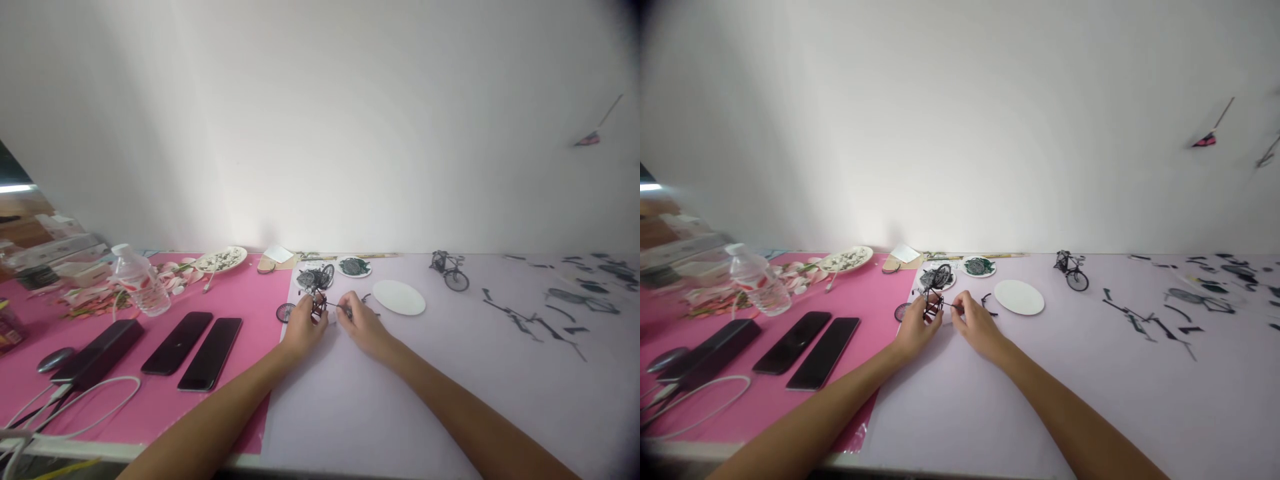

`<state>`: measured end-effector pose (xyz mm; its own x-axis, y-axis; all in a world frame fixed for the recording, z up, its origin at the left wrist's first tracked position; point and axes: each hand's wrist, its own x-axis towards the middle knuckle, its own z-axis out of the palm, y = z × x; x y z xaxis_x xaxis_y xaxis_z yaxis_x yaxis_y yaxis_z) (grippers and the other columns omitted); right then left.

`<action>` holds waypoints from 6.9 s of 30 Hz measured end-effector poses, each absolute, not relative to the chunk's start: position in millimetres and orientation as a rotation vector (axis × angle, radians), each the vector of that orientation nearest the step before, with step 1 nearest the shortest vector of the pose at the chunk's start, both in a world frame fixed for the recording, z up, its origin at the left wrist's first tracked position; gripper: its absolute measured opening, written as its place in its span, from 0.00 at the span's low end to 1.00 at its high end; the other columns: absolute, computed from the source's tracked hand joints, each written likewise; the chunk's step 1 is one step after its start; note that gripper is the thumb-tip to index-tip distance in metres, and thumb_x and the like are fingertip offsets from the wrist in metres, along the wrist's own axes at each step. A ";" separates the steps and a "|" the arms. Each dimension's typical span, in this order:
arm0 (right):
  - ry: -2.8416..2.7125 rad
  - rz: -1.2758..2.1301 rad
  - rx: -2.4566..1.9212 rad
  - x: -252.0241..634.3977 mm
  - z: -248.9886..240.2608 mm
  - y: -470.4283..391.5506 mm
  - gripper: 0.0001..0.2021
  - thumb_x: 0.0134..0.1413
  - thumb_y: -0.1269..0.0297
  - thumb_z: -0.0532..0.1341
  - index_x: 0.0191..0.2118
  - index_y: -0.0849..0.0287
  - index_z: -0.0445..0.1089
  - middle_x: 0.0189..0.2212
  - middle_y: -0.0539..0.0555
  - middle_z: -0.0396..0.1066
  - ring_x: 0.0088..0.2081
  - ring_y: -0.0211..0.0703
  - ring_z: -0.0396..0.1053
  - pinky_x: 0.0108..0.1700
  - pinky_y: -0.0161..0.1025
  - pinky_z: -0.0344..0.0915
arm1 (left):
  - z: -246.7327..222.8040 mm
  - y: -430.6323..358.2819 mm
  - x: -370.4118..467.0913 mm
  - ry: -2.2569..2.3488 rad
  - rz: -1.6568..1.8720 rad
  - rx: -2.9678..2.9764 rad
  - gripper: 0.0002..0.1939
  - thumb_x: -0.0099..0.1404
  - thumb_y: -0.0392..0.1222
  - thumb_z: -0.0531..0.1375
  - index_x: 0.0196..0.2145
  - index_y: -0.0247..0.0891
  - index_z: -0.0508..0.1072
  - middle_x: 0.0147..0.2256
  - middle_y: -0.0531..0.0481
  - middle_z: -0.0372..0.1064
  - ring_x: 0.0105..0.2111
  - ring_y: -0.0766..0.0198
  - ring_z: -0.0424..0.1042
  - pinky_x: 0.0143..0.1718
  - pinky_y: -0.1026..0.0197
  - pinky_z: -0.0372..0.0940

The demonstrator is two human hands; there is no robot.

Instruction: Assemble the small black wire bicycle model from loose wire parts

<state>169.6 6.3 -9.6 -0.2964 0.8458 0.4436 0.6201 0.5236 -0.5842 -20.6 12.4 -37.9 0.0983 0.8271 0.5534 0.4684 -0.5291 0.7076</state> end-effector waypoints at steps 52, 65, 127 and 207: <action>-2.101 0.238 -1.243 167.5 -16.1 11.6 0.06 0.69 0.59 0.55 0.40 0.54 0.64 0.38 0.53 0.74 0.38 0.44 0.72 0.37 0.38 0.64 | -31.3 13.9 -26.3 1.281 1.350 2.052 0.12 0.65 0.37 0.60 0.48 0.39 0.71 0.42 0.46 0.72 0.35 0.65 0.73 0.33 0.63 0.69; -2.106 0.066 -1.348 166.4 -10.2 9.1 0.15 0.71 0.55 0.53 0.32 0.54 0.61 0.30 0.50 0.70 0.29 0.41 0.66 0.31 0.36 0.54 | -26.5 6.9 -21.6 1.232 1.365 2.049 0.13 0.65 0.36 0.60 0.48 0.38 0.70 0.44 0.45 0.70 0.35 0.66 0.73 0.32 0.64 0.70; -2.039 0.287 -1.213 169.2 -13.9 13.1 0.22 0.71 0.53 0.50 0.25 0.56 0.64 0.24 0.50 0.70 0.29 0.42 0.67 0.37 0.37 0.61 | -29.6 11.0 -21.1 1.297 1.277 1.876 0.11 0.69 0.45 0.58 0.38 0.37 0.76 0.33 0.47 0.78 0.28 0.64 0.73 0.29 0.63 0.63; -1.403 0.962 -1.098 165.0 -13.9 18.3 0.28 0.45 0.47 0.71 0.27 0.52 0.49 0.36 0.58 0.80 0.32 0.49 0.76 0.23 0.39 0.69 | 5.4 -25.7 -200.6 2.415 -0.046 2.008 0.21 0.68 0.34 0.45 0.46 0.34 0.77 0.45 0.32 0.76 0.43 0.43 0.77 0.40 0.49 0.69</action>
